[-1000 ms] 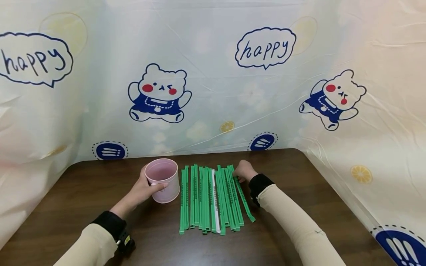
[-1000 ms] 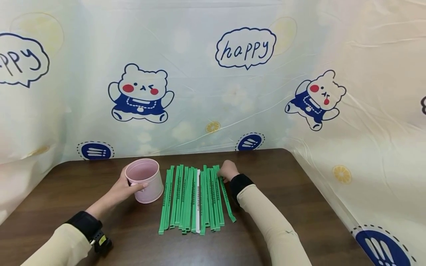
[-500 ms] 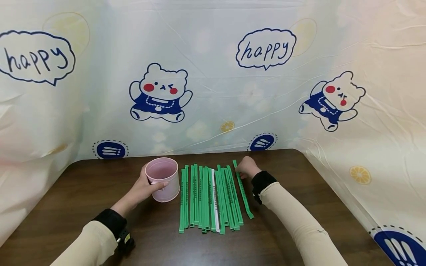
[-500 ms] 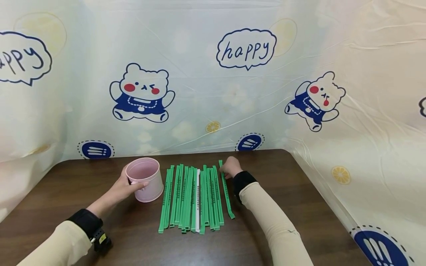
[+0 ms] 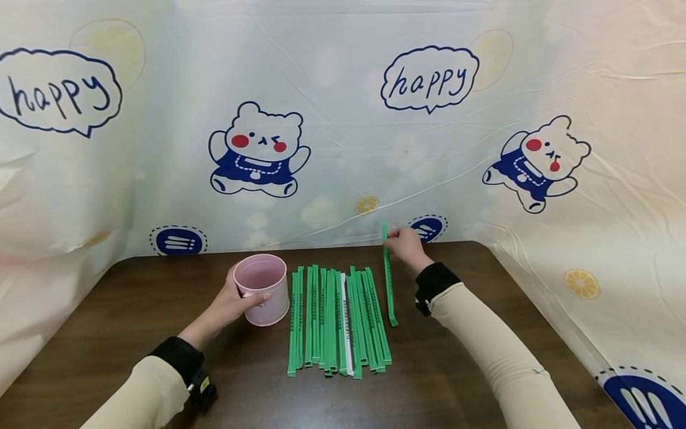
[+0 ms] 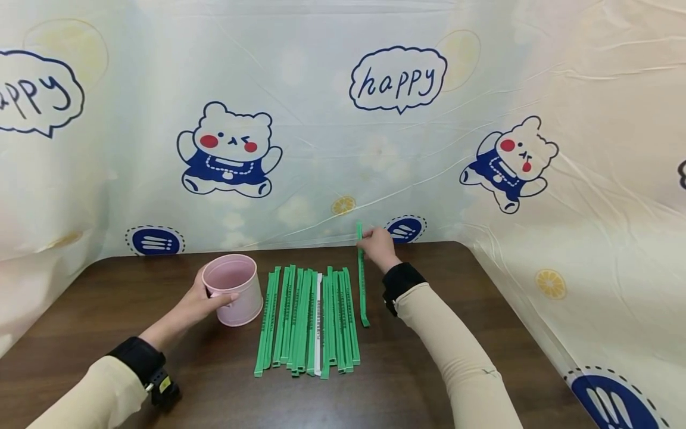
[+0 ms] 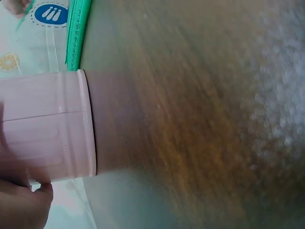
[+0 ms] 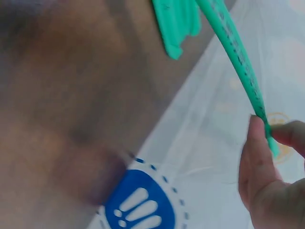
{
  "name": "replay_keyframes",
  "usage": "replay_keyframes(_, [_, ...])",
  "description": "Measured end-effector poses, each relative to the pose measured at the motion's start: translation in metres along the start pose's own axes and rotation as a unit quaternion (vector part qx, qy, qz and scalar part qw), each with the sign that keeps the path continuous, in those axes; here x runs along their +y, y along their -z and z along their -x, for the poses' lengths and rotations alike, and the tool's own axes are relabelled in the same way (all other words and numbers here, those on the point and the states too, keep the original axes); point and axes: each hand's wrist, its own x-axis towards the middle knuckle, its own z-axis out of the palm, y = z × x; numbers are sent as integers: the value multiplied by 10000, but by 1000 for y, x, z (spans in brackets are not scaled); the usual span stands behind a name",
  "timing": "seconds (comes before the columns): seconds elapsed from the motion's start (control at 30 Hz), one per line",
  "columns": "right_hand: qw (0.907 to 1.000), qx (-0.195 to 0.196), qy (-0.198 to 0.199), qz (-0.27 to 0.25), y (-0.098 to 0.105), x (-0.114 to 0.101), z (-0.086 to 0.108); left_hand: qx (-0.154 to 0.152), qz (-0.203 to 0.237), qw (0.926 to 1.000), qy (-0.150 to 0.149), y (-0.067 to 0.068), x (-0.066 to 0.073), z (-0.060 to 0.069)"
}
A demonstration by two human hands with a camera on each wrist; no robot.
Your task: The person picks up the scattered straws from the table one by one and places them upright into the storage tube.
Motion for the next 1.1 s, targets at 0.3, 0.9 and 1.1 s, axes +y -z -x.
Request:
replay_keyframes(0.3, [9941,346,766,-683,18,-47,4,72,116,9999,-24,-1,-1,4])
replay_keyframes(0.9, [9737,978,1672,-1199,24,-129,4,64,150,9999,9,-1,0,2])
replay_keyframes(1.1, [9667,875,1897,-1478,11,-153,4,66,226,9997,-12,-2,1,3])
